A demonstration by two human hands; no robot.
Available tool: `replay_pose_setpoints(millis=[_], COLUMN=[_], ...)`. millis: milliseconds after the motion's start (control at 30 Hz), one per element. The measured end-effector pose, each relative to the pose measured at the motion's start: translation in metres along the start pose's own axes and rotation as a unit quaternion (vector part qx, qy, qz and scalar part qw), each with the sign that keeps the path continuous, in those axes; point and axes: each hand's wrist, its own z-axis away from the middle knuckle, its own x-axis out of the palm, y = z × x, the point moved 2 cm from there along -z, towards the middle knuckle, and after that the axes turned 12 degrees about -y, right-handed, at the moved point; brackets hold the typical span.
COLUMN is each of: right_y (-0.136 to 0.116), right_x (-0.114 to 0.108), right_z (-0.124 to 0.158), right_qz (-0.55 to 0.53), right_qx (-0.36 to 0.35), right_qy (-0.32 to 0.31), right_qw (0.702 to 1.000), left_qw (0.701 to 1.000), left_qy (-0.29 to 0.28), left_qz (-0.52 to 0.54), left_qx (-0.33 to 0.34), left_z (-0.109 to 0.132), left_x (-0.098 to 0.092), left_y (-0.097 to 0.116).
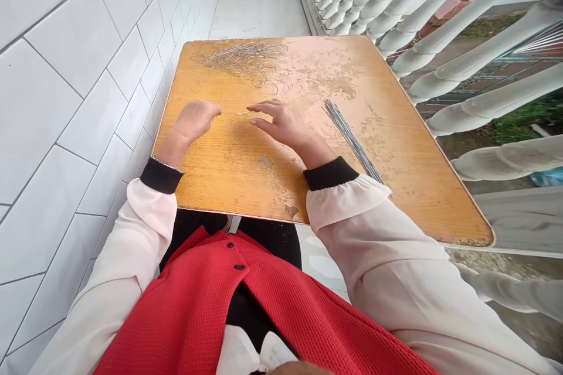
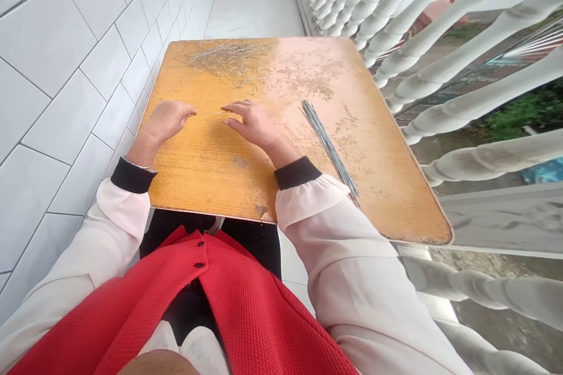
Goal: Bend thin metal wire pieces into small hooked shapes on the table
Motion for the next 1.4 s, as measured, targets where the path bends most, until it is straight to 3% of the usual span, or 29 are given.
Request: replay_pose_setpoints(millis=[133,267,400,567,833,1000,1100,1200,1400], right_y=[-0.019,-0.023,-0.025,-0.027,-0.032,-0.040,-0.043,-0.034,-0.001], right_x=[0.010,0.011,0.005,0.004,0.010,0.005,0.007,0.013,0.004], right_z=[-0.005,-0.005,-0.001,-0.005,-0.007,-0.006,-0.007,-0.008,-0.003], right_qz=[-0.076,-0.103,-0.101,0.001,0.072,0.209,0.202,0.178,0.156], right_qx=[0.023,0.021,0.004,0.039,0.077,0.084,0.048,0.059,0.080], right_qy=[-0.060,-0.065,-0.085,-0.096,-0.149,-0.178,-0.163,-0.137,-0.020], right_qw=[0.995,0.992,0.991,0.995,0.983,0.958,0.964,0.973,0.984], left_qw=[0.999,0.999,0.999,0.998,0.987,0.986,0.989,0.991,0.992], left_qy=[0.005,0.004,0.018,-0.003,-0.069,-0.075,-0.052,-0.023,0.042], left_qz=[-0.049,-0.048,-0.040,-0.059,-0.138,-0.142,-0.131,-0.127,-0.106], left_qx=[-0.007,0.021,0.005,-0.012,-0.041,-0.045,-0.045,-0.019,-0.061], left_z=[0.003,0.004,0.001,-0.001,0.005,0.006,0.005,0.003,0.002], left_x=[-0.002,-0.002,-0.003,-0.003,-0.006,-0.006,-0.003,0.000,-0.005], left_y=[0.015,0.027,0.027,0.026,0.052,0.057,0.059,0.057,0.036])
